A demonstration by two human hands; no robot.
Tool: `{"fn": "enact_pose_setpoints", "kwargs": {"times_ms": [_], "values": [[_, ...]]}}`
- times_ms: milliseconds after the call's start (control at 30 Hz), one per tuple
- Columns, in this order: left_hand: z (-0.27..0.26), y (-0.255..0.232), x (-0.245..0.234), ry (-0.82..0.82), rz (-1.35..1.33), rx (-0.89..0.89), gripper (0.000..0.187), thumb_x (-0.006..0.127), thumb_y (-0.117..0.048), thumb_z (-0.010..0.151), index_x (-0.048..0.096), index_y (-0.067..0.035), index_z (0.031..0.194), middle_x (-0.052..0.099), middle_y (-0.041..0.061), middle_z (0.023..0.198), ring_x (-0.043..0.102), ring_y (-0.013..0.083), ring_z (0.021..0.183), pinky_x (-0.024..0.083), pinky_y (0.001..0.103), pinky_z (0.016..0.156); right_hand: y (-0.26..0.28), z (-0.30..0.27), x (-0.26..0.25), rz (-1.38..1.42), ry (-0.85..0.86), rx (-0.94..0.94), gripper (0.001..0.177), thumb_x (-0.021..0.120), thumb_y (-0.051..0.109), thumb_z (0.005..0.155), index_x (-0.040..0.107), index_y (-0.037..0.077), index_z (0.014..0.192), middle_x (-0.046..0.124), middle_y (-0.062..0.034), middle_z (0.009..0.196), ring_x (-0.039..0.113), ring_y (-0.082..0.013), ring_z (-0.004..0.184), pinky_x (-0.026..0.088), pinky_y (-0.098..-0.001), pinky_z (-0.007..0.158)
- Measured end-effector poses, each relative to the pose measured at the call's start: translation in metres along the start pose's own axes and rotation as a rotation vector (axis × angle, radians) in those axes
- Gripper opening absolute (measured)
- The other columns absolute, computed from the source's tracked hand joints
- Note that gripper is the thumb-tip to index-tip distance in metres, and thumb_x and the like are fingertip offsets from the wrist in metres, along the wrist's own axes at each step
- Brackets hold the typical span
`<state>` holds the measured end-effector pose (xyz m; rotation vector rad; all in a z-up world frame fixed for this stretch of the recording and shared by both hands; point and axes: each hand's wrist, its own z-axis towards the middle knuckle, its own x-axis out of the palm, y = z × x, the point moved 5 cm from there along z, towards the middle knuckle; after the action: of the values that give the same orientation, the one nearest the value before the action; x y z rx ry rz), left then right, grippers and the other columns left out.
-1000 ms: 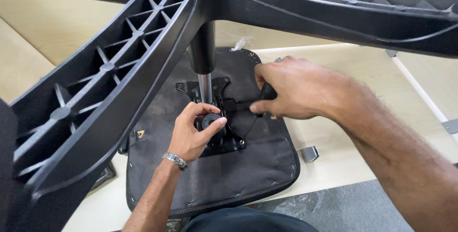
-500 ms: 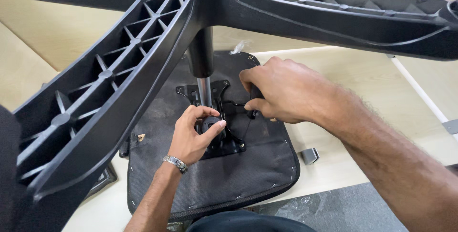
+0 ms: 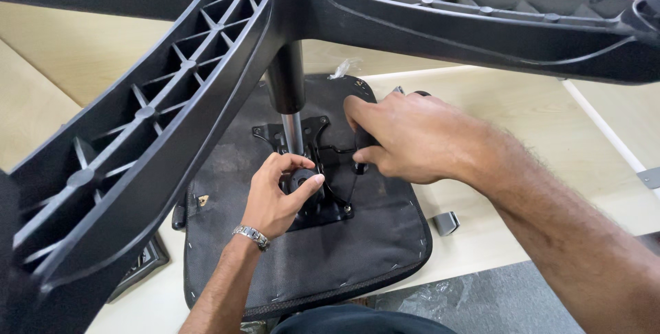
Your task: The person attaches a chair base to an overturned chair seat using screws and a screwdriver. They align the base, insert screws, and tighten them to secure the connection.
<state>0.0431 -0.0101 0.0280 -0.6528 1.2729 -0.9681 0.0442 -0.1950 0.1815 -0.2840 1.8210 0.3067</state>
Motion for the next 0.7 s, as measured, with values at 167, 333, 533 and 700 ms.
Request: {"fn": "enact_pose_setpoints", "kwargs": {"times_ms": [167,333,533,700], "values": [[-0.001,-0.001,0.001,0.005,0.014,-0.015,0.03,0.082,-0.034,0.079,0.076,-0.012,0.097,0.061,0.002,0.09,0.063,0.0156,0.079,0.055,0.033,0.072,0.008,-0.004,-0.009,-0.124,0.033,0.134,0.053,0.065,0.058,0.095,0.065,0.006,0.107,0.072,-0.0173,0.084,0.072,-0.0365,0.09,0.055,-0.0495,0.084],[-0.003,-0.001,0.0,0.0,0.023,-0.024,0.031,0.082,-0.035,0.079,0.076,-0.011,0.098,0.06,0.003,0.09,0.063,0.0164,0.079,0.055,0.034,0.072,0.013,-0.006,-0.006,-0.014,0.019,0.053,0.053,0.075,0.045,0.085,0.055,0.012,0.122,0.072,-0.0107,0.108,0.068,-0.0329,0.106,0.052,-0.051,0.087],[-0.004,0.004,0.002,-0.001,0.006,-0.035,0.031,0.082,-0.034,0.079,0.076,-0.012,0.099,0.06,0.003,0.091,0.063,0.016,0.081,0.056,0.034,0.073,0.022,-0.003,0.005,0.198,0.038,-0.112,0.045,0.073,0.023,0.085,0.052,0.015,0.124,0.066,-0.0081,0.11,0.066,-0.0299,0.104,0.051,-0.0474,0.086],[-0.004,0.005,0.002,-0.013,-0.025,0.009,0.03,0.082,-0.033,0.079,0.076,-0.011,0.099,0.062,0.002,0.093,0.065,0.0158,0.086,0.055,0.034,0.078,0.029,0.002,0.0,0.127,-0.134,-0.147,0.039,0.071,0.032,0.087,0.054,0.012,0.116,0.071,-0.0112,0.098,0.069,-0.0343,0.096,0.052,-0.0505,0.081]]}}
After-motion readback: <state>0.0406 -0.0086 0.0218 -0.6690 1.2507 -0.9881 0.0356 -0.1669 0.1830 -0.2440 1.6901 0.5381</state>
